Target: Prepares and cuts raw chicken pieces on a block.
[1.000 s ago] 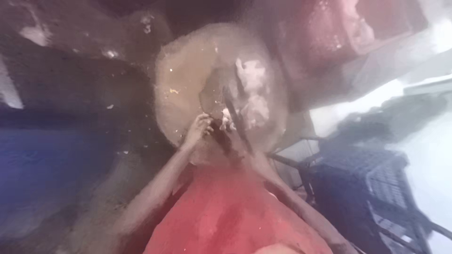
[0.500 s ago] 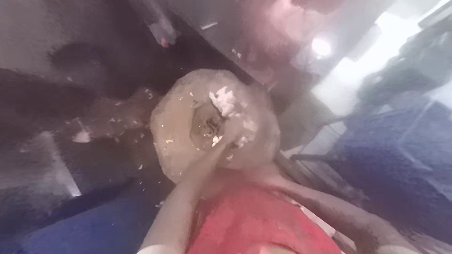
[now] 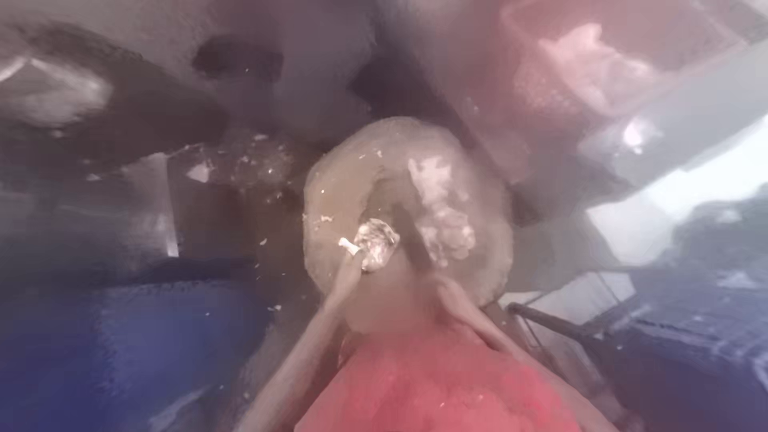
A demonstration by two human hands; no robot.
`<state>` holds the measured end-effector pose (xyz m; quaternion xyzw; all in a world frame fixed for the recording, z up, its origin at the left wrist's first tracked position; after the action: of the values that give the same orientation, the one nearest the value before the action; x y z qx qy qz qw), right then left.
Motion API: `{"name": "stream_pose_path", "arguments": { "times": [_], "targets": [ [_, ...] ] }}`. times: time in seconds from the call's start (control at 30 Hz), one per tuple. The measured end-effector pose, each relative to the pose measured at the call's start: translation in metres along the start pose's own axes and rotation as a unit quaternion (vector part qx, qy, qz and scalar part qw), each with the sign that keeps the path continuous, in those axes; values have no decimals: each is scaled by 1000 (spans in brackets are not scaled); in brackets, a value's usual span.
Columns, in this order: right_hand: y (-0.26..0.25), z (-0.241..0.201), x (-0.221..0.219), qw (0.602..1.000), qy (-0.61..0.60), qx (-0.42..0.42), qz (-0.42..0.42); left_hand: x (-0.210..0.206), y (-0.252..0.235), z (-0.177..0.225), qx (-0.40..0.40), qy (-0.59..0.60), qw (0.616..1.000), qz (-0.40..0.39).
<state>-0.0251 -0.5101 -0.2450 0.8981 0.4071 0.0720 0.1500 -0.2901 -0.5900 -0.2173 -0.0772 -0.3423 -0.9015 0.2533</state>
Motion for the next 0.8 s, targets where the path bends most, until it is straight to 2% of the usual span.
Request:
{"name": "stream_pose_path", "arguments": {
  "times": [0.07, 0.13, 0.2, 0.27, 0.33, 0.4, 0.47, 0.53, 0.6, 0.63, 0.7, 0.73, 0.8],
  "targets": [
    [-8, -18, -11, 999, 35, 23, -20, -5, -20, -51, 38, -28, 999, 9],
    [-7, -33, -21, 997, 29, 67, -36, 0, -31, -79, 26, -78, 996, 30],
    [-3, -31, -29, 995, 39, 77, -46, 16, -20, -70, -24, -176, 980, 87],
    [-2, -10, -35, 996, 53, 53, -49, 22, -2, -45, -105, -262, 952, 115],
    [0, 7, -38, 996, 70, 28, -49, 5, 16, -16, -223, -331, 914, 71],
    [-2, 6, -38, 991, 113, 41, -64, -31, 24, 7, -343, -395, 852, -20],
    [-6, 1, -36, 983, 161, 30, -86, -66, 18, 16, -387, -467, 789, -94],
    [-8, -17, -29, 966, 238, -8, -104, -87, 7, 23, -405, -484, 768, -106],
    [-10, -67, -10, 948, 314, -13, -54, -99, 2, 38, -407, -489, 765, -100],
    [-10, -106, 1, 949, 316, 20, -5, -103, 1, 44, -403, -496, 761, -107],
    [8, -202, 14, 949, 252, 176, 74, -110, -1, 46, -413, -501, 750, -126],
    [24, -253, 12, 941, 205, 259, 75, -113, -4, 45, -415, -504, 746, -131],
    [58, -339, -8, 916, 104, 387, 16, -113, -9, 46, -413, -510, 742, -137]
  ]
}}
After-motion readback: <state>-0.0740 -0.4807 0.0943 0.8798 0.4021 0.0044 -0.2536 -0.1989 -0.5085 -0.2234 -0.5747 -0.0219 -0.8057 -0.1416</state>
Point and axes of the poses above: each hand's wrist, its own y-axis away from the middle knuckle, its own x-axis out of the back of the hand, z = x × y, the point moved 6 cm from there along -y, towards the middle knuckle, and after that the axes turned 15 degrees about -y, right-handed, at the moved point
